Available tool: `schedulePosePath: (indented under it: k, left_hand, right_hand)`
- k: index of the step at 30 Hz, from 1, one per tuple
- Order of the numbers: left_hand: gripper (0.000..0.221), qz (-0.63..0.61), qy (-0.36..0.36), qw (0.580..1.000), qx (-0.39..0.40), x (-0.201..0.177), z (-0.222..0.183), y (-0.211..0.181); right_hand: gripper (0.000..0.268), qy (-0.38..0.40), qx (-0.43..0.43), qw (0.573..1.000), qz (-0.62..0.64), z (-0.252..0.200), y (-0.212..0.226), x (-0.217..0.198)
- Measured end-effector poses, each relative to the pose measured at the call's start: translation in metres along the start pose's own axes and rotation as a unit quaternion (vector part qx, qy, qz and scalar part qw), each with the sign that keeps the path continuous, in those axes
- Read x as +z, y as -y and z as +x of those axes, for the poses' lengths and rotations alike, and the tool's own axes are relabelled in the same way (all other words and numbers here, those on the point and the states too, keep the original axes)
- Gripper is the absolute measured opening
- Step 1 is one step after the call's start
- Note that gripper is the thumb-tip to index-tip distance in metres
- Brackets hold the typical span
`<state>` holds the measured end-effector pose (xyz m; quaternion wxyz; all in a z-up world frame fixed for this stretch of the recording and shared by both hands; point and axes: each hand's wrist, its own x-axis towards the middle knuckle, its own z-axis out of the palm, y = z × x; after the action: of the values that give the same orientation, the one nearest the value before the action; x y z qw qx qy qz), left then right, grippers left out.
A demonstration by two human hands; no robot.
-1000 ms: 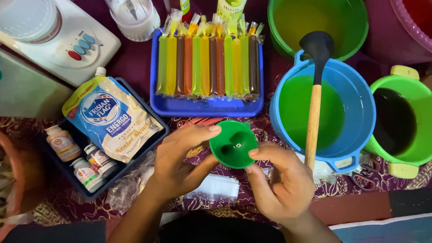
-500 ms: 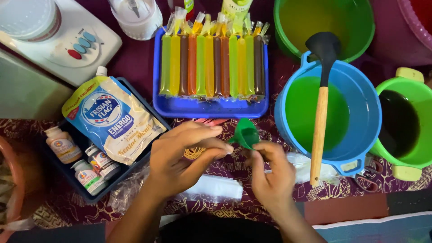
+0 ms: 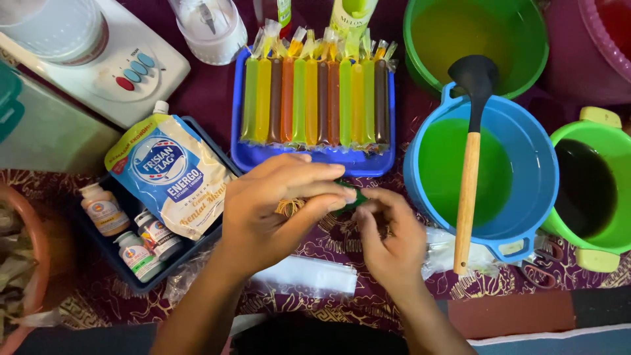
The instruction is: Filling plastic tubes with flavored liquid and tying them with rubber bands to make ice pops.
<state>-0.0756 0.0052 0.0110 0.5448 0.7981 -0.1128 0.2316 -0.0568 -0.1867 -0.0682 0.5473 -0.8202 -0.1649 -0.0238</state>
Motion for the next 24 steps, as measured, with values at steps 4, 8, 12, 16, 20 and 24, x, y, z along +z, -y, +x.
schedulePosePath:
  k: [4, 8, 12, 16, 20, 24]
  left_hand:
    - [0.030, 0.046, -0.015, 0.998, 0.030, 0.000, 0.011, -0.007]
    - [0.017, 0.053, -0.022, 0.997, 0.054, -0.002, 0.025, -0.018]
    - [0.023, 0.021, -0.035, 0.997, 0.065, -0.009, 0.034, -0.030]
    - [0.051, -0.165, 0.005, 0.986, -0.021, -0.022, 0.038, -0.031]
    - [0.023, -0.136, 0.063, 0.989, -0.014, -0.035, 0.046, -0.021]
    - [0.013, -0.150, 0.052, 0.987, -0.007, -0.040, 0.051, -0.014]
  right_hand:
    - [0.032, -0.003, -0.126, 0.981, 0.148, 0.013, 0.024, -0.004]
    - [0.027, -0.030, -0.101, 0.987, 0.123, 0.033, 0.065, -0.006]
    - [0.017, -0.032, -0.111, 0.974, 0.194, 0.045, 0.082, -0.002]
    - [0.019, -0.018, -0.134, 0.965, 0.225, 0.054, 0.089, -0.007]
    - [0.015, 0.002, -0.115, 0.961, 0.250, 0.064, 0.102, -0.009]
    - [0.016, 0.020, -0.114, 0.960, 0.256, 0.075, 0.100, -0.006]
